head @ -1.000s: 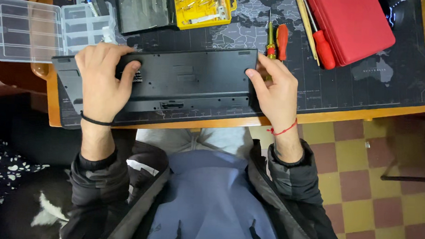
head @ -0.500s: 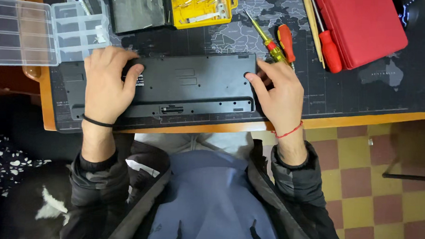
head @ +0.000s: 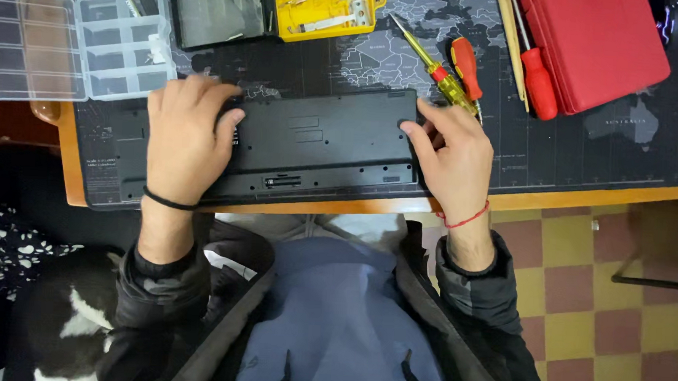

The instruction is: The person uses a red screwdriver and a yellow screwdriver to remove screws from the back of a black keyboard. They flip the keyboard over, remove the bottom cover, and continue unscrewing components from the underside.

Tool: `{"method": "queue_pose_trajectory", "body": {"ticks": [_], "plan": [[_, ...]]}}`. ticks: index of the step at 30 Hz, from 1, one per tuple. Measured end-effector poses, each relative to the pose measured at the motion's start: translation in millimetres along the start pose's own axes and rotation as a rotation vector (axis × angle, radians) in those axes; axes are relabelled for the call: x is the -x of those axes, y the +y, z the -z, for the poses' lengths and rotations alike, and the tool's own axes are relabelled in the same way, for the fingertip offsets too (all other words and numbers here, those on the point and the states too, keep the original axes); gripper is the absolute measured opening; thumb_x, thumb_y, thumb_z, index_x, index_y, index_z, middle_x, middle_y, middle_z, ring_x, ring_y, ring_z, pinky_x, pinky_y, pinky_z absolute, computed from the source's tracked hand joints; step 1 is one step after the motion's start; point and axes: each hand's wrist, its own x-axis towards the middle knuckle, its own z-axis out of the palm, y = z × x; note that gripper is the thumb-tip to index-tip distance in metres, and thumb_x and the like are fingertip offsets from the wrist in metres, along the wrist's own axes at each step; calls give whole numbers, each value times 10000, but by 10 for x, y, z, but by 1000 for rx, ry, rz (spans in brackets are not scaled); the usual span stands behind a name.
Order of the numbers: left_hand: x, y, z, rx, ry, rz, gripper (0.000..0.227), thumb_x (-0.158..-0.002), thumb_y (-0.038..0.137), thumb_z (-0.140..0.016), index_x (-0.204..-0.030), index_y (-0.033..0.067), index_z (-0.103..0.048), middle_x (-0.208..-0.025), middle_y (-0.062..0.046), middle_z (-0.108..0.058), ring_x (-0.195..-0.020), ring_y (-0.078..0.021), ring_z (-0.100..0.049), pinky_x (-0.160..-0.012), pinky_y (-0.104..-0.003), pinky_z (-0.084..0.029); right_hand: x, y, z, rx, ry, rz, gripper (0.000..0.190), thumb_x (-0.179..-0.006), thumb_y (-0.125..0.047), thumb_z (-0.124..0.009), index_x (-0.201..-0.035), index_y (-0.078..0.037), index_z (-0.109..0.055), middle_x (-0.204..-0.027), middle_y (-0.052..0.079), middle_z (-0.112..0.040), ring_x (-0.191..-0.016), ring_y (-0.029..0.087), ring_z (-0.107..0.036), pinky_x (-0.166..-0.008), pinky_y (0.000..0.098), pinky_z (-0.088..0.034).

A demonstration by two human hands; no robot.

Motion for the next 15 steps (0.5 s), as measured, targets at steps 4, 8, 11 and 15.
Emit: {"method": "queue_pose_trajectory", "body": {"ticks": [4, 8, 11, 15], "plan": [[-274, 335, -25, 2, 33, -101, 151, -1188, 268, -715, -1231, 175, -826, -1135, -13, -704, -1070, -231, -664, -961, -389, -423, 29, -43, 4, -7, -13, -20, 306, -1048, -184, -948, -1267, 4, -845, -869, 100, -724, -726, 271, -689, -672, 379, -589], [-648, 886, 3, 157, 14, -278, 145, -1131, 217, -731, -1161, 145, -855, -1039, -59, -769, -1029, -268, -736, -898, -395, -513, -19, -113, 75, -26, -9, 18, 306, -1027, -192, -962, -1240, -6, -845, -875, 93, -730, -742, 292, -693, -674, 428, -599], [-906, 1054, -171, 182, 37, -383, 109, -1094, 164, -754, -1089, 112, -850, -978, -75, -781, -975, -268, -750, -871, -393, -548, -5, -87, 114, -60, -17, 63, 317, -980, -213, -992, -1209, -39, -858, -905, 87, -741, -783, 314, -698, -732, 456, -601], [-1131, 1086, -503, 127, 30, -458, 118, -1061, 120, -752, -964, 117, -819, -862, -51, -743, -846, -236, -723, -781, -362, -556, 69, -37, 176, -81, -60, 126, 395, -911, -295, -1007, -1217, -92, -862, -1003, 81, -772, -869, 338, -708, -814, 491, -589]]}}
